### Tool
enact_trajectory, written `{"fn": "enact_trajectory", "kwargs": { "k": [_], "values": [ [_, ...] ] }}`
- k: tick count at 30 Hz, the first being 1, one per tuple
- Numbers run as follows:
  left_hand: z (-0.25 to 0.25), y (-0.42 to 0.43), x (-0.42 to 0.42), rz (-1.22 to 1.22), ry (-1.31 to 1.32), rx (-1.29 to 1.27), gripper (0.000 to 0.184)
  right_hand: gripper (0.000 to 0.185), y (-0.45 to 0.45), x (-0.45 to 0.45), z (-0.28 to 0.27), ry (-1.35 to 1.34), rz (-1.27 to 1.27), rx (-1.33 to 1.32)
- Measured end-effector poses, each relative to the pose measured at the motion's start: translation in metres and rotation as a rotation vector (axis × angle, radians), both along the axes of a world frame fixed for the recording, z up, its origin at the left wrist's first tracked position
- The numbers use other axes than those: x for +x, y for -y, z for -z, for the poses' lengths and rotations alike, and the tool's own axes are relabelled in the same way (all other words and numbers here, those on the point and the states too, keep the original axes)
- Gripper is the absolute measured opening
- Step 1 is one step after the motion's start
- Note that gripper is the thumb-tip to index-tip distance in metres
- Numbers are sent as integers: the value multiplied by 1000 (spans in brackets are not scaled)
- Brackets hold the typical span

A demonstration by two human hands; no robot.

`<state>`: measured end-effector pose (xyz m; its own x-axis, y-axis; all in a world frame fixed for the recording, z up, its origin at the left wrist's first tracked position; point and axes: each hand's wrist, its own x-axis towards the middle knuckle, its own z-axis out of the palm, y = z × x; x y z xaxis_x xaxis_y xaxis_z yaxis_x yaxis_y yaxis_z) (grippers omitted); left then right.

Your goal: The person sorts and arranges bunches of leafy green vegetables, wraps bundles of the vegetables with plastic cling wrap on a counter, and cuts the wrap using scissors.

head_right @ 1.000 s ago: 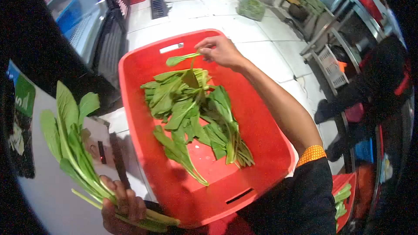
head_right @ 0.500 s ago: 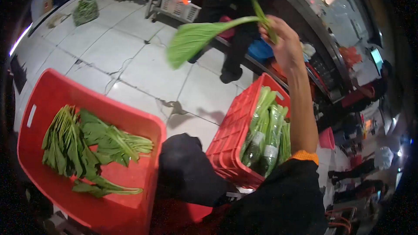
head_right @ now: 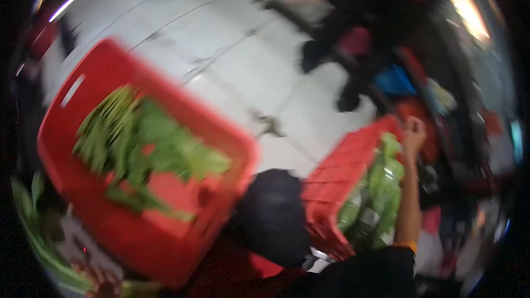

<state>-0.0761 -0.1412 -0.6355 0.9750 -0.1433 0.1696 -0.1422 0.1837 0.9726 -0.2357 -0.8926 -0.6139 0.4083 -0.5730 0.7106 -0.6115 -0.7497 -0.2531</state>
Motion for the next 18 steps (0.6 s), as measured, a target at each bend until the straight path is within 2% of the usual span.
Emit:
{"fn": "enact_trajectory", "kwargs": {
  "k": [1, 3, 5, 6, 7, 8, 9, 10, 11, 13, 14, 16, 17, 18],
  "values": [
    [-11, 19, -3, 1, -56, -244, 42, 14, -49, 58, -1, 133, -131, 369],
    [-24, 47, -8, 37, -72, -494, 39, 12, -112, 141, 17, 109, -600, 515],
    [-28, 64, -8, 78, -55, -594, 37, 11, -226, 214, 30, -59, -823, 641],
    [-33, 67, -9, 89, -49, -621, 36, 11, -268, 239, 39, -293, -923, 621],
    [-36, 68, -9, 91, -29, -635, 35, 15, -297, 262, 61, -449, -1152, 508],
    [-43, 62, -16, 76, -129, -683, 23, 19, -344, 279, 72, -590, -1322, 482],
    [-45, 59, -18, 70, -121, -697, 23, 18, -367, 295, 100, -824, -1379, 416],
    [-48, 56, -19, 22, -142, -686, 21, 20, -391, 307, 121, -1127, -1332, 284],
    [-48, 52, -21, -25, -161, -674, 20, 19, -397, 315, 168, -1312, -1435, 192],
    [-40, 48, -22, -41, -119, -683, 23, 19, -410, 321, 230, -1514, -1709, -117],
    [-38, 46, -20, -61, -38, -640, 27, 19, -417, 320, 240, -1516, -1705, -130],
    [-35, 37, -16, -74, 43, -608, 41, 18, -427, 314, 256, -1825, -1761, -638],
    [-34, 33, -16, -86, 51, -614, 41, 18, -421, 309, 276, -1827, -1763, -656],
    [-34, 29, -16, -117, 36, -607, 40, 21, -408, 301, 301, -1648, -1824, -627]
  ]
}}
